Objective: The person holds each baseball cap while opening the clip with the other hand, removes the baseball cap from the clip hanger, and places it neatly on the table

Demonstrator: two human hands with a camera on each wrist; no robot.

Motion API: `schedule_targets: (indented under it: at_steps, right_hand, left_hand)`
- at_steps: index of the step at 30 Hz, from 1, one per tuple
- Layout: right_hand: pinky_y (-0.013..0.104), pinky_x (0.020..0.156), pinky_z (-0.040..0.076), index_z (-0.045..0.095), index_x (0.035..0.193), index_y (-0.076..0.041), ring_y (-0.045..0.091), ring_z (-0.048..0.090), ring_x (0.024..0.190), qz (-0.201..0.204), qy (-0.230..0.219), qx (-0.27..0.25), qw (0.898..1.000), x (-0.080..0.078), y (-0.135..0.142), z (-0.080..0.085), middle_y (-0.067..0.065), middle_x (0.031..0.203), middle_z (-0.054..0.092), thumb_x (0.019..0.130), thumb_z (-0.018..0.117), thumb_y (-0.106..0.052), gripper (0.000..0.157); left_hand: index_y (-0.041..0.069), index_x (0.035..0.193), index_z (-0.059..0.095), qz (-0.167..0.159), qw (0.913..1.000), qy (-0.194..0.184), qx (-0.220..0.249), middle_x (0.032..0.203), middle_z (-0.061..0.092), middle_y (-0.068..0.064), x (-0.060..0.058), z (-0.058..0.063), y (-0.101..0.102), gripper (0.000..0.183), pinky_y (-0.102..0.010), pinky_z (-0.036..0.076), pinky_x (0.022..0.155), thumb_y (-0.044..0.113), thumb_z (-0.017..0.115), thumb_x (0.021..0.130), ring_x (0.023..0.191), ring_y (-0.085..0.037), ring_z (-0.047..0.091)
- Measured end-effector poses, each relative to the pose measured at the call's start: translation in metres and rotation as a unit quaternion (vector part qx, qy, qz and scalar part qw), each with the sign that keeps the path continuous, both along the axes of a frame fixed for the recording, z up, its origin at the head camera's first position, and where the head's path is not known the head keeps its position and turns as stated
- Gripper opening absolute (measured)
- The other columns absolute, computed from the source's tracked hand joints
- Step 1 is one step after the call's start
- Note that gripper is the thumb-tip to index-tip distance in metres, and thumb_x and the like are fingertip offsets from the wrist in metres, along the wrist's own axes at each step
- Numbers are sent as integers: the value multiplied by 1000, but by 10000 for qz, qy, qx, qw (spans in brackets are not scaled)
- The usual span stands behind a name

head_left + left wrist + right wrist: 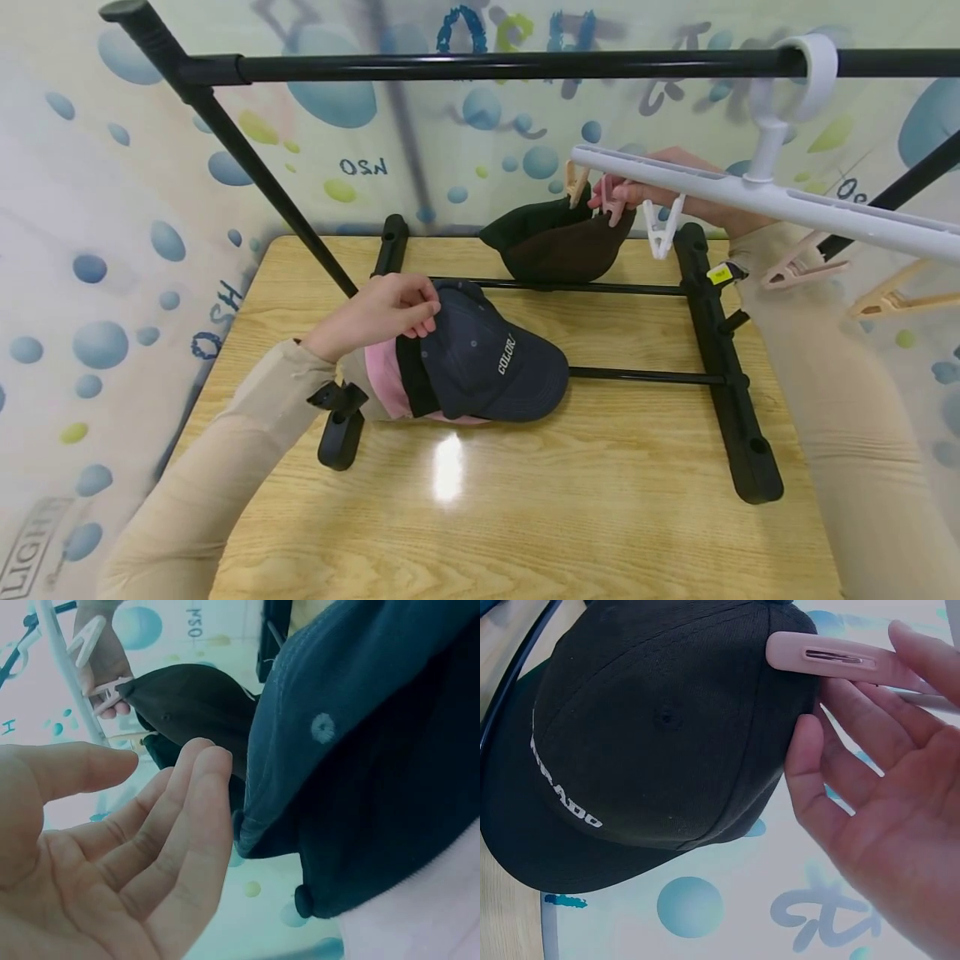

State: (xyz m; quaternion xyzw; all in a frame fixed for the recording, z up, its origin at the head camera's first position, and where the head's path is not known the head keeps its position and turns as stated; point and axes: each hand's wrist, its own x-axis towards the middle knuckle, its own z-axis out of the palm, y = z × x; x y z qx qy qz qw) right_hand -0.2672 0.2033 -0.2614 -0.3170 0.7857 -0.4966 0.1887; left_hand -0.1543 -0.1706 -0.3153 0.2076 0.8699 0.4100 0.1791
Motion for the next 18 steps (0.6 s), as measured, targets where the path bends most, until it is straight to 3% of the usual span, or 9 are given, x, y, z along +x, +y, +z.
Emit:
schedule_targets:
  at_steps: [3,5,8,14,18]
  right_hand:
    - [27,84,46,64,100,14,15,63,105,433,-39,-381,9983,0,4,0,9,104,66,98,55,-5,21]
    - [25,87,45,65,96,14,14,61,108,599,-75,-447,9972,1,5,1,9,104,66,99,53,-4,22]
    - [28,87,46,60,101,17,21,62,103,936,123,-681,9932,1,7,2,18,103,62,99,48,3,19]
    - [30,84,47,53,110,19,26,60,93,1157,313,-844,9892,1,7,0,23,104,59,98,45,7,18]
    - [32,82,47,52,110,20,26,59,92,1217,313,-975,9873,1,6,-2,22,103,59,98,45,8,18]
  left_hand:
    - [-3,97,60,-21,10000,-32,14,81,68,-12,-3,2,4,11,-34,55,67,7,55,98,73,-26,65]
    - [-3,98,60,-53,10000,-30,5,82,68,-12,-6,4,9,12,-35,55,67,8,55,98,73,-26,65]
    - [-2,100,61,-129,9999,79,-65,83,68,-12,-13,7,18,12,-34,54,68,9,56,98,75,-25,65]
    - [1,100,60,-445,9984,335,-72,86,67,-14,-29,15,43,9,-32,51,67,8,55,98,78,-29,64]
    - [3,100,62,-643,9955,675,-150,88,68,-9,-37,19,60,10,-32,47,66,9,54,97,78,-25,63]
